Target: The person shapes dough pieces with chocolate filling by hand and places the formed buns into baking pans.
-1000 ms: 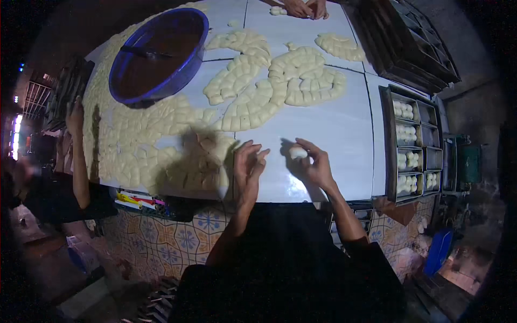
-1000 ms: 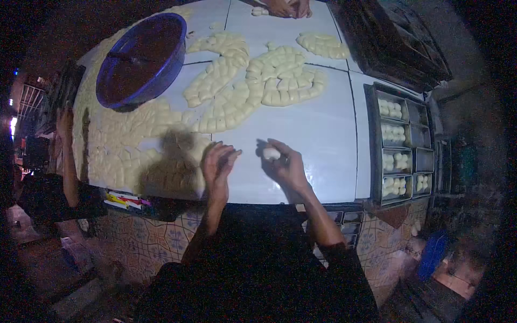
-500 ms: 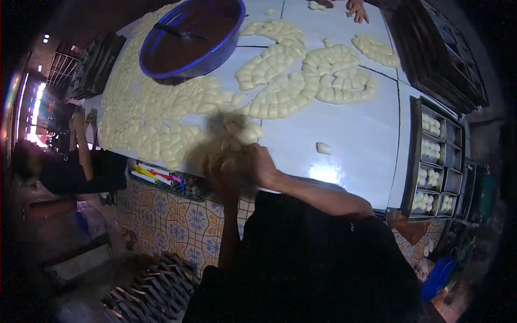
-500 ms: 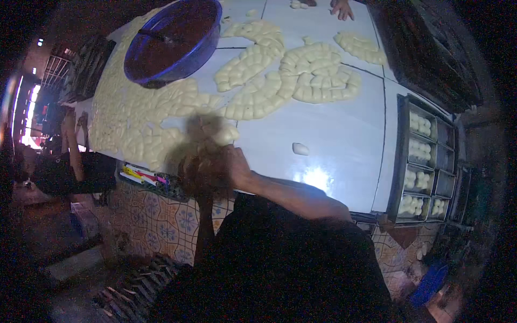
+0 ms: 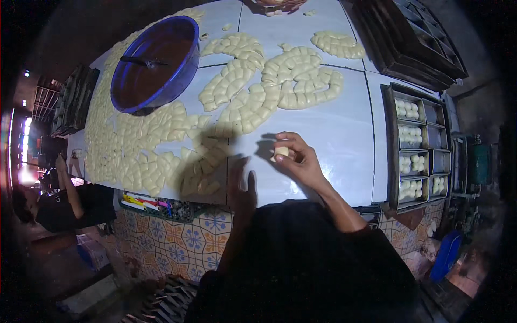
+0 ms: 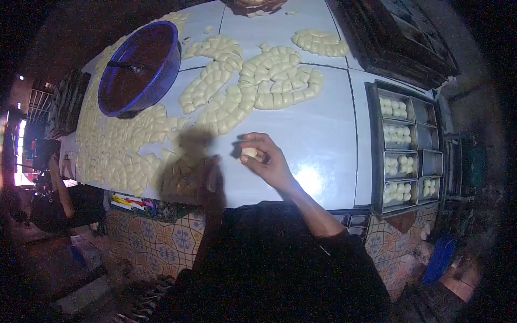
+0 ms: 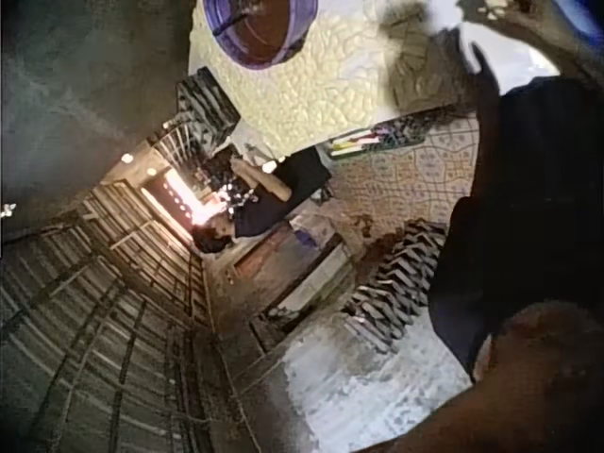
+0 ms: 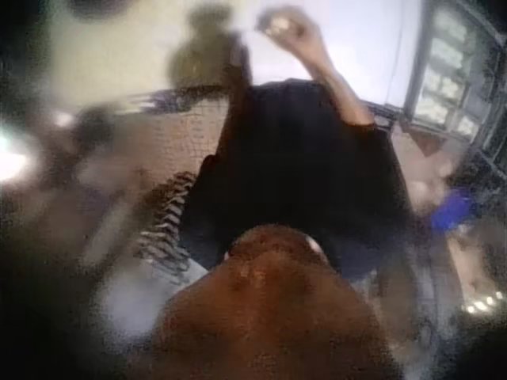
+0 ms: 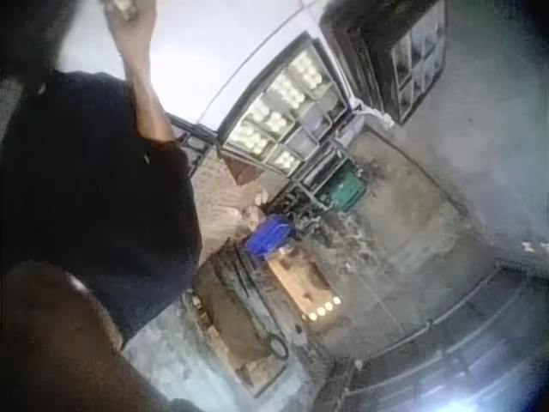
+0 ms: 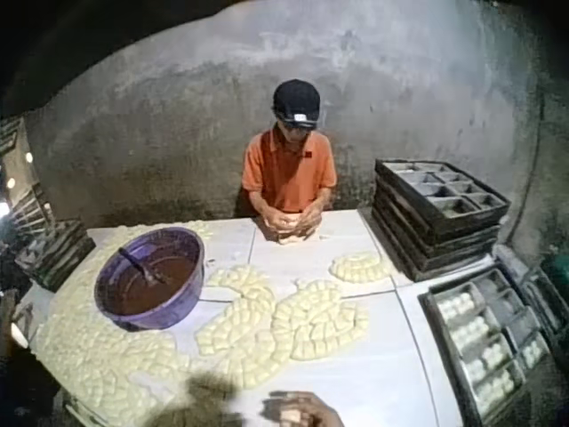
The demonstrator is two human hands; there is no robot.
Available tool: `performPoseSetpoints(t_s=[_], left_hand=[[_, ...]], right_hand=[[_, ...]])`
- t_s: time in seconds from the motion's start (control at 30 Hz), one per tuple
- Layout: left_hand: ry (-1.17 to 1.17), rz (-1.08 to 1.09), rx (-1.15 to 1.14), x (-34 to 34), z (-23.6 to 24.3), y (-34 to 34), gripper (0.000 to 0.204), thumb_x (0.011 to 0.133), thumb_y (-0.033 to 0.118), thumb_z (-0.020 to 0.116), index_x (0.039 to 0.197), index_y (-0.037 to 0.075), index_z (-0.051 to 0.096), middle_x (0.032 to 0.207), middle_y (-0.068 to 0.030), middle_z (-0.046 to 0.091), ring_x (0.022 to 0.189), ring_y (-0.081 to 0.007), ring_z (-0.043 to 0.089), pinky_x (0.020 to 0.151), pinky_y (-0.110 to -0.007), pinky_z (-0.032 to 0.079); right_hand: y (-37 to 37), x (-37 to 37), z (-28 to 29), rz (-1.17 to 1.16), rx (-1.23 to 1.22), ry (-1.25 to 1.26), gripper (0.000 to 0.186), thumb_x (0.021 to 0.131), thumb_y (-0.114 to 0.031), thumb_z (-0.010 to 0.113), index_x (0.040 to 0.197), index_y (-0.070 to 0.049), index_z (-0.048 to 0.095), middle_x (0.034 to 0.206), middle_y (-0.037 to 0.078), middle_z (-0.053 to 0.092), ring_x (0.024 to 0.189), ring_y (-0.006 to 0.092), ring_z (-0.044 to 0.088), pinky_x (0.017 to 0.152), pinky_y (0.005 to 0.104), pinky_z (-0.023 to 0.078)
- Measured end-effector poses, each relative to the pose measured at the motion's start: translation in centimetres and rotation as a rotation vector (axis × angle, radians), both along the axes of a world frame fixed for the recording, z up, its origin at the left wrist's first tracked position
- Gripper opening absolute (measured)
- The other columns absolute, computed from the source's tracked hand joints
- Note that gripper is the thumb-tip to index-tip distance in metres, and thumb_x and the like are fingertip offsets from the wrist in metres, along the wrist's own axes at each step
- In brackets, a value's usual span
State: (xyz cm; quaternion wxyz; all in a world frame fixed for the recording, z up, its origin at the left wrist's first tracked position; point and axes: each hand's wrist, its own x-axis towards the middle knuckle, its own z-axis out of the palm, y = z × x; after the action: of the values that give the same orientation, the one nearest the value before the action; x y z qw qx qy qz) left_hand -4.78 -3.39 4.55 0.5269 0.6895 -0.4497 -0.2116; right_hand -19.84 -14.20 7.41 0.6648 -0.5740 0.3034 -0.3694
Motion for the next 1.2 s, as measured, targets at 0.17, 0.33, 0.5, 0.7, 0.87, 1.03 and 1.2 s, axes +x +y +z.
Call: performPoseSetpoints(t_s=[0.17, 0.33, 0.5, 0.7, 0.87, 1.03, 1.2], left_hand=[[0.173, -0.195, 0.082, -2.6, 3.9, -2.7, 0.031, 0.092, 0.011, 0.051, 0.121, 0.001, 0.055, 0.118, -0.0142, 0.058, 0.110, -0.0213, 0.054, 0.095, -0.033, 0.040], [0.178, -0.192, 0.111, -2.9, 2.6, -3.8, 0.035, 0.092, 0.013, 0.050, 0.124, -0.001, 0.052, 0.120, -0.0153, 0.057, 0.111, -0.0219, 0.053, 0.095, -0.032, 0.041], [0.283, -0.203, 0.046, -3.2, 2.1, -3.8, 0.035, 0.090, 0.013, 0.052, 0.120, -0.004, 0.055, 0.117, -0.0166, 0.058, 0.111, -0.0216, 0.054, 0.095, -0.030, 0.041], [0.417, -0.142, 0.221, -2.4, 0.3, -3.7, 0.027, 0.087, 0.018, 0.060, 0.103, -0.004, 0.064, 0.105, -0.0159, 0.064, 0.088, -0.0153, 0.061, 0.075, -0.027, 0.047], [0.158, -0.129, 0.325, -1.9, 0.0, -3.9, 0.021, 0.085, 0.015, 0.061, 0.096, -0.003, 0.063, 0.086, -0.0096, 0.064, 0.079, -0.0144, 0.062, 0.070, -0.028, 0.049], [1.583, -0.377, -0.073, -2.5, 0.4, -3.2, 0.039, 0.085, 0.019, 0.057, 0.120, 0.004, 0.048, 0.114, -0.0087, 0.055, 0.108, -0.0200, 0.054, 0.092, -0.036, 0.044], [1.885, -0.751, -0.257, 0.0, 3.7, -7.3, 0.108, 0.072, 0.079, 0.045, 0.137, -0.006, 0.029, 0.137, -0.0207, 0.037, 0.125, -0.0304, 0.039, 0.104, -0.042, 0.033]], right_hand=[[0.8, 0.6, -0.3, -0.108, 0.089, -0.047, 0.025, 0.087, -0.011, 0.061, 0.110, 0.000, 0.061, 0.119, 0.011, 0.051, 0.107, 0.0166, 0.053, 0.087, 0.0277, 0.046], [1.0, 0.7, -1.2, -0.173, 0.028, 0.082, 0.028, 0.089, -0.013, 0.056, 0.114, -0.001, 0.061, 0.116, 0.014, 0.057, 0.107, 0.0219, 0.054, 0.091, 0.0316, 0.042], [1.8, 1.0, -1.8, -0.250, 0.112, 0.180, 0.024, 0.087, -0.011, 0.059, 0.109, 0.000, 0.063, 0.111, 0.013, 0.059, 0.100, 0.0192, 0.057, 0.086, 0.0297, 0.044], [2.4, 1.1, -2.0, -0.248, -0.002, 0.179, 0.021, 0.089, -0.012, 0.058, 0.105, 0.000, 0.065, 0.105, 0.012, 0.059, 0.094, 0.0179, 0.058, 0.080, 0.0303, 0.047], [0.8, 1.4, -1.0, -0.191, -0.187, 0.178, 0.037, 0.095, -0.033, 0.048, 0.112, -0.003, 0.062, 0.115, 0.014, 0.054, 0.104, 0.0240, 0.054, 0.086, 0.0334, 0.045], [0.5, 2.2, -1.6, 0.121, -0.491, 0.026, 0.034, 0.089, -0.034, 0.056, 0.109, -0.008, 0.064, 0.135, 0.013, 0.046, 0.125, 0.0320, 0.040, 0.103, 0.0425, 0.033], [-1.8, 1.2, -3.4, 0.228, 0.196, -0.254, 0.111, 0.071, -0.056, 0.072, 0.148, -0.013, 0.005, 0.144, 0.017, 0.030, 0.125, 0.0271, 0.040, 0.098, 0.0430, 0.042]])
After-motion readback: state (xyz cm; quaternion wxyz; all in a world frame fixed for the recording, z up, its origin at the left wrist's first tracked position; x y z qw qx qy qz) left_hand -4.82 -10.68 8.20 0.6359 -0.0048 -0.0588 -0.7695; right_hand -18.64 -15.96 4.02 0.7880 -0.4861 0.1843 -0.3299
